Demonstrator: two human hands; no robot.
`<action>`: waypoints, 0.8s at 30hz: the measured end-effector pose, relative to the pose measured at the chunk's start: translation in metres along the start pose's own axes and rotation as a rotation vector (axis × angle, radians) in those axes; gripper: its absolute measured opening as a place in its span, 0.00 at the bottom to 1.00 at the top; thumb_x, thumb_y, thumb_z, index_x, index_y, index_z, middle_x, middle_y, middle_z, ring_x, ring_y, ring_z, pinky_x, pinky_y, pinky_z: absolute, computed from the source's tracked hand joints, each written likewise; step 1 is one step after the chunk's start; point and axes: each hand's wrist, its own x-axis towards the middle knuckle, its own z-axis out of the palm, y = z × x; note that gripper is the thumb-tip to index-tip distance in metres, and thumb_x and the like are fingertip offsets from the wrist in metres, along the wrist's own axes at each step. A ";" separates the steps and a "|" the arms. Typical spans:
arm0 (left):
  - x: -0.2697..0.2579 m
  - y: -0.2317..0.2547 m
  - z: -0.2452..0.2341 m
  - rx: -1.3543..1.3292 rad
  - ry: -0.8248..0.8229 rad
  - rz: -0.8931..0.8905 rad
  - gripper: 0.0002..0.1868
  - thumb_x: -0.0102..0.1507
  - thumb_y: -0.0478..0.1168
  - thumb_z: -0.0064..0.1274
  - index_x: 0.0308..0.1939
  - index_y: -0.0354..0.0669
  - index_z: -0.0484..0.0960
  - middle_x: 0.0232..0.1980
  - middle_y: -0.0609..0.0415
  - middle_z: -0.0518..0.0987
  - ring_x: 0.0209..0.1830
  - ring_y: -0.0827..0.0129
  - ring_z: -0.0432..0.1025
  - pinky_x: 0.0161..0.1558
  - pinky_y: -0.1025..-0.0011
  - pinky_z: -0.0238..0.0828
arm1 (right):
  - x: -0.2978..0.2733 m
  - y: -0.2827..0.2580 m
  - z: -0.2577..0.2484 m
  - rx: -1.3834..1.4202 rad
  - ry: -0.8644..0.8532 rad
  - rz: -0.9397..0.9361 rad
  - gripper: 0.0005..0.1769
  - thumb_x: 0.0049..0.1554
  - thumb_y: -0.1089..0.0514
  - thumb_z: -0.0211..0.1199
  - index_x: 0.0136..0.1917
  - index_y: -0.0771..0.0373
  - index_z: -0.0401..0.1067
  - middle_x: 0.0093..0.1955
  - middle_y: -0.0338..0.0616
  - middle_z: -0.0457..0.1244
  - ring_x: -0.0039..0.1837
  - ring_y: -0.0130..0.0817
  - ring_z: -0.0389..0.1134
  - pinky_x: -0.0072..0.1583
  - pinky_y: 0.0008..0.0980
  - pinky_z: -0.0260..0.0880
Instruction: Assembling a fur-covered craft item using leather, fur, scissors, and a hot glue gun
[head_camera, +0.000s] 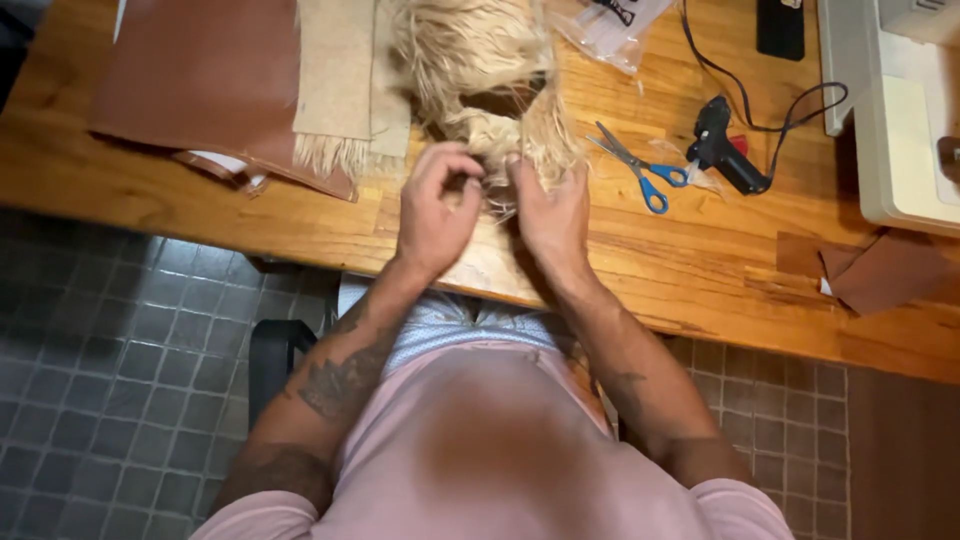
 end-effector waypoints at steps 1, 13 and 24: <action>0.001 -0.002 0.000 -0.193 0.063 -0.256 0.08 0.61 0.27 0.55 0.43 0.41 0.79 0.50 0.47 0.78 0.54 0.55 0.75 0.56 0.61 0.76 | -0.001 0.004 0.005 0.106 0.033 0.023 0.32 0.54 0.44 0.72 0.62 0.67 0.68 0.56 0.66 0.68 0.61 0.59 0.71 0.63 0.58 0.69; 0.033 -0.043 0.008 -0.936 0.204 -0.636 0.26 0.73 0.52 0.47 0.70 0.42 0.70 0.71 0.43 0.72 0.70 0.51 0.66 0.69 0.43 0.58 | -0.023 0.007 0.006 1.079 0.018 0.109 0.20 0.60 0.59 0.64 0.62 0.72 0.71 0.57 0.57 0.70 0.57 0.42 0.73 0.61 0.44 0.75; 0.060 -0.022 0.023 -1.099 0.221 -0.405 0.19 0.70 0.47 0.41 0.51 0.39 0.83 0.53 0.43 0.83 0.53 0.51 0.77 0.54 0.50 0.76 | -0.043 -0.008 -0.035 0.419 0.014 -0.076 0.25 0.67 0.45 0.42 0.55 0.62 0.75 0.54 0.42 0.69 0.59 0.29 0.67 0.64 0.31 0.65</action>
